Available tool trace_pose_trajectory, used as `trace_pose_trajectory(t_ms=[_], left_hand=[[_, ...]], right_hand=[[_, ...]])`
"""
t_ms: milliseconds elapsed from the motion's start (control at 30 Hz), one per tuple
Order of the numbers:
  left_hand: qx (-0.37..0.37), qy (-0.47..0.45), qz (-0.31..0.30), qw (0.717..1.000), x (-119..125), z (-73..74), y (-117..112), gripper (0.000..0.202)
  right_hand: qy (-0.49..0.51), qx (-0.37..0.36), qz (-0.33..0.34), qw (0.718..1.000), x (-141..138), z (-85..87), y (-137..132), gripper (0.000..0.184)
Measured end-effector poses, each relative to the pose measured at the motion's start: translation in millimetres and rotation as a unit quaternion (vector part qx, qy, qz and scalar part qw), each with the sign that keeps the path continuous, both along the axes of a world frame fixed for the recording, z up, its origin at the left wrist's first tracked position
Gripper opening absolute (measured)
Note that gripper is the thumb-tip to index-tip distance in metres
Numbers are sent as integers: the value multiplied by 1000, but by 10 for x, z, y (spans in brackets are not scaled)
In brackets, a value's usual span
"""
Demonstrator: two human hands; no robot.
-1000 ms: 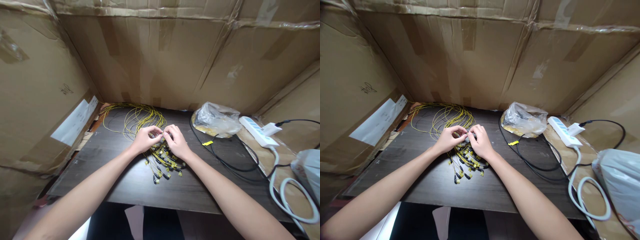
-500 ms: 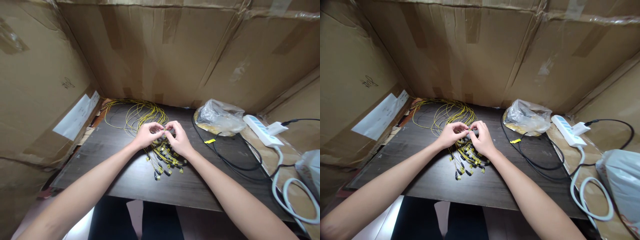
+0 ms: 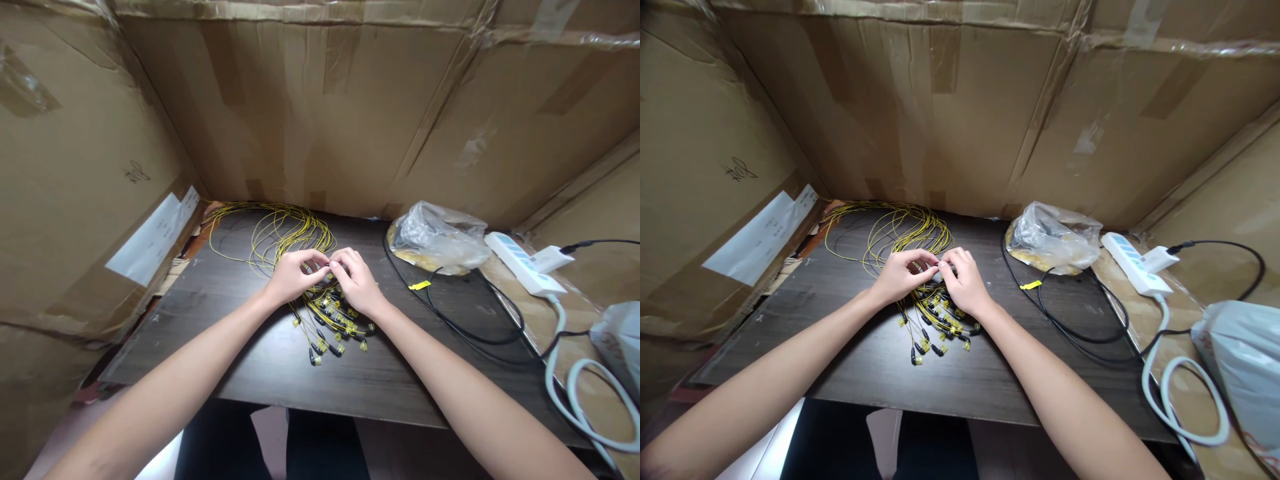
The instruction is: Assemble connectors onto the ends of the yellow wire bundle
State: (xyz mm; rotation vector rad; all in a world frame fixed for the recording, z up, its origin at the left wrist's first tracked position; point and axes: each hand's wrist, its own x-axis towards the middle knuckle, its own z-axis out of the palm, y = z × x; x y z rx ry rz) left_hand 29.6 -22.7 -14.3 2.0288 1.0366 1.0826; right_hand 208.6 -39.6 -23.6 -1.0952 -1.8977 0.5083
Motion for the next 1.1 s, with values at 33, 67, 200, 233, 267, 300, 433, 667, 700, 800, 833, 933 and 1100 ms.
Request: trace_pose_trajectory(t_ms=[33,67,200,233,267,300,433,667,700,800,833,933,1100], left_hand=[[2,0,-1,1000,1,1,-3,13],[5,1,-3,1000,4,1,-8,13],[18,-3,-7,1000,19,-8,-32,13],[17,-5,-8,1000,22,-10,-35,13],[16,-8,-8,1000,25,-13,-37,13],[13,-12,-7,1000,26,-14,-37,13],[2,-22,2,1000,19,-13,-22,12],[14,-15,-10,1000,8,-3,-20,14],[18,-14,-12,1000,9,-5,-23,14],[36,-13,-17,999,8,-10,-30,13],[41,-13,-17,999,7,-12,-31,13],[50,-9,-18,999,6,-14,-32,12],[28,-16,-6,999,4,-10,-17,13]], right_hand=[[1,-1,2,1000,-1,3,-1,21],[0,-2,3,1000,-3,4,-1,23],[-19,-16,2,1000,-10,-9,3,29],[-24,-19,1,1000,-10,-12,4,30],[-27,-20,-1,999,-9,-15,4,31],[-29,-20,-1,999,-7,-16,4,32],[-17,-9,5,1000,6,-8,2,24],[34,-15,24,999,21,-30,37,14],[40,-20,26,999,22,-34,42,14],[42,-27,31,998,19,-32,44,19],[38,-28,31,998,16,-28,40,23],[11,-32,23,999,4,-12,24,34],[-19,-46,3,999,-8,-5,5,29]])
